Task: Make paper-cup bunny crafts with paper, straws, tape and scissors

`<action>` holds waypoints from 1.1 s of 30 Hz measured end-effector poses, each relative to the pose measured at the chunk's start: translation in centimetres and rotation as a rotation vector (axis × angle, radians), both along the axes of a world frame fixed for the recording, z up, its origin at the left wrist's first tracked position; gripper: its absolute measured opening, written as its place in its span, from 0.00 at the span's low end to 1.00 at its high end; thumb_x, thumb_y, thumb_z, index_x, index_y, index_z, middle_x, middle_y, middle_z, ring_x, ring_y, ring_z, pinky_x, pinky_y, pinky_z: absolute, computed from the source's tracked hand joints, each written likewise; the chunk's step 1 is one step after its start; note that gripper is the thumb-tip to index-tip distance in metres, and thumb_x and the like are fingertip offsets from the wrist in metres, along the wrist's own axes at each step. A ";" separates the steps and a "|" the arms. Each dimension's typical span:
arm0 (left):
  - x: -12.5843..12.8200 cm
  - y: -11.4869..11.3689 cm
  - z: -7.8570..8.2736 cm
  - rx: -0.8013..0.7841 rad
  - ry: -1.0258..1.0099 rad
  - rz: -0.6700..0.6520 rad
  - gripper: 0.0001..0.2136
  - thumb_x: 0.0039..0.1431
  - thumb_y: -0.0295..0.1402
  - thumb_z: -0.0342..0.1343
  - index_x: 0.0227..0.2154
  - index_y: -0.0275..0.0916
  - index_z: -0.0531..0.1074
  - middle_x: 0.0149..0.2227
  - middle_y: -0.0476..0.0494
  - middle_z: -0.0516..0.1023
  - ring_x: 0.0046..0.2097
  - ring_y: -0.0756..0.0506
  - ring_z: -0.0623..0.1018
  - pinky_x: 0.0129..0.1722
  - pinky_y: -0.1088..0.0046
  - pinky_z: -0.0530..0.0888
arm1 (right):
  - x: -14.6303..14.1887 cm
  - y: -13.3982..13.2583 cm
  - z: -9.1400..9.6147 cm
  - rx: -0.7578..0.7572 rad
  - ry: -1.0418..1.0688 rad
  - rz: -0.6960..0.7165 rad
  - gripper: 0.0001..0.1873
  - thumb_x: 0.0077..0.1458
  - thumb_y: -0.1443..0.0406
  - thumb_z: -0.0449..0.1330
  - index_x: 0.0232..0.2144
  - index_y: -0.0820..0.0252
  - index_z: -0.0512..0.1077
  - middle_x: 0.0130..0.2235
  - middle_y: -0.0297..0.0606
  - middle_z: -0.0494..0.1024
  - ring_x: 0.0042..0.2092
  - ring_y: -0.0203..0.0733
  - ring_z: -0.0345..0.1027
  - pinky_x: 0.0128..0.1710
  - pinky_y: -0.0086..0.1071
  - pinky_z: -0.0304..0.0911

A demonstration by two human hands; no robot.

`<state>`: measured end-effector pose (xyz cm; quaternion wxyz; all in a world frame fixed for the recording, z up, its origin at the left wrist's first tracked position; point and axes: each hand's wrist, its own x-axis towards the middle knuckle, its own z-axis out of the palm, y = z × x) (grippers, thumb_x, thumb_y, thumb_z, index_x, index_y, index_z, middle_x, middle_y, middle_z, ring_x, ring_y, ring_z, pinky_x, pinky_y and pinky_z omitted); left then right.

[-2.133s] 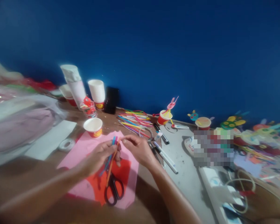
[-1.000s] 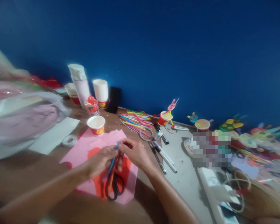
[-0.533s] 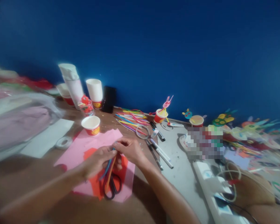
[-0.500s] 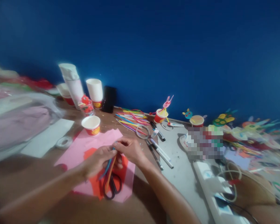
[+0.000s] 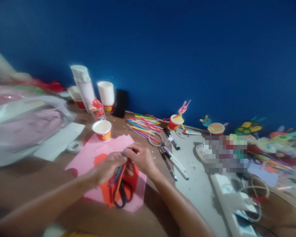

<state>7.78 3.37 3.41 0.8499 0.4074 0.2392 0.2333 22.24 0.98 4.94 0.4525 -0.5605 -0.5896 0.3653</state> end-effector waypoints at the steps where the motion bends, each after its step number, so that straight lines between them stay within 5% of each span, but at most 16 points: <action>1: 0.0 0.0 0.0 -0.004 0.000 0.007 0.11 0.53 0.36 0.55 0.28 0.30 0.70 0.25 0.38 0.77 0.26 0.46 0.78 0.31 0.72 0.73 | 0.0 0.0 -0.1 -0.011 0.014 0.002 0.09 0.50 0.63 0.57 0.25 0.63 0.73 0.24 0.32 0.68 0.26 0.31 0.60 0.25 0.25 0.56; 10: -1.2 1.2 1.8 0.033 -0.038 0.038 0.08 0.54 0.34 0.54 0.30 0.32 0.70 0.26 0.42 0.77 0.26 0.47 0.78 0.29 0.73 0.73 | 1.4 0.7 -1.0 -0.010 0.130 -0.007 0.17 0.55 0.55 0.52 0.35 0.62 0.72 0.27 0.34 0.70 0.29 0.34 0.62 0.30 0.29 0.59; 17: -9.4 4.0 5.4 0.209 -0.103 0.350 0.04 0.53 0.30 0.56 0.31 0.34 0.70 0.25 0.45 0.75 0.27 0.48 0.75 0.29 0.72 0.74 | 2.2 1.4 -1.9 -0.124 -0.025 0.044 0.16 0.53 0.57 0.52 0.35 0.61 0.73 0.27 0.34 0.71 0.28 0.34 0.63 0.28 0.27 0.58; 23: -16.1 4.5 5.6 0.123 -0.170 0.579 0.03 0.55 0.24 0.51 0.32 0.36 0.68 0.25 0.50 0.71 0.26 0.53 0.71 0.27 0.77 0.72 | -4.1 2.4 -0.1 -0.073 -0.241 0.324 0.10 0.53 0.64 0.54 0.29 0.58 0.75 0.31 0.32 0.76 0.33 0.35 0.67 0.34 0.27 0.59; 25: -17.3 4.1 5.5 0.126 -0.192 0.638 0.04 0.55 0.23 0.50 0.32 0.35 0.68 0.25 0.49 0.72 0.26 0.52 0.71 0.26 0.78 0.72 | -7.3 3.5 0.4 0.085 -0.653 0.469 0.12 0.56 0.63 0.52 0.36 0.54 0.74 0.37 0.32 0.77 0.38 0.36 0.68 0.38 0.28 0.59; 30: -19.0 2.9 4.7 0.105 -0.192 0.690 0.11 0.62 0.24 0.40 0.32 0.34 0.68 0.25 0.51 0.69 0.26 0.54 0.71 0.28 0.78 0.71 | -14.9 7.0 -0.6 0.125 -0.863 0.455 0.17 0.57 0.57 0.51 0.44 0.58 0.70 0.43 0.45 0.74 0.41 0.48 0.68 0.37 0.37 0.61; 33: -19.6 2.6 4.0 0.090 -0.179 0.705 0.05 0.58 0.25 0.48 0.31 0.35 0.69 0.24 0.50 0.69 0.25 0.53 0.70 0.27 0.77 0.72 | -17.9 8.5 -2.0 0.135 -0.918 0.419 0.15 0.57 0.62 0.51 0.43 0.63 0.70 0.42 0.50 0.72 0.41 0.50 0.68 0.36 0.38 0.61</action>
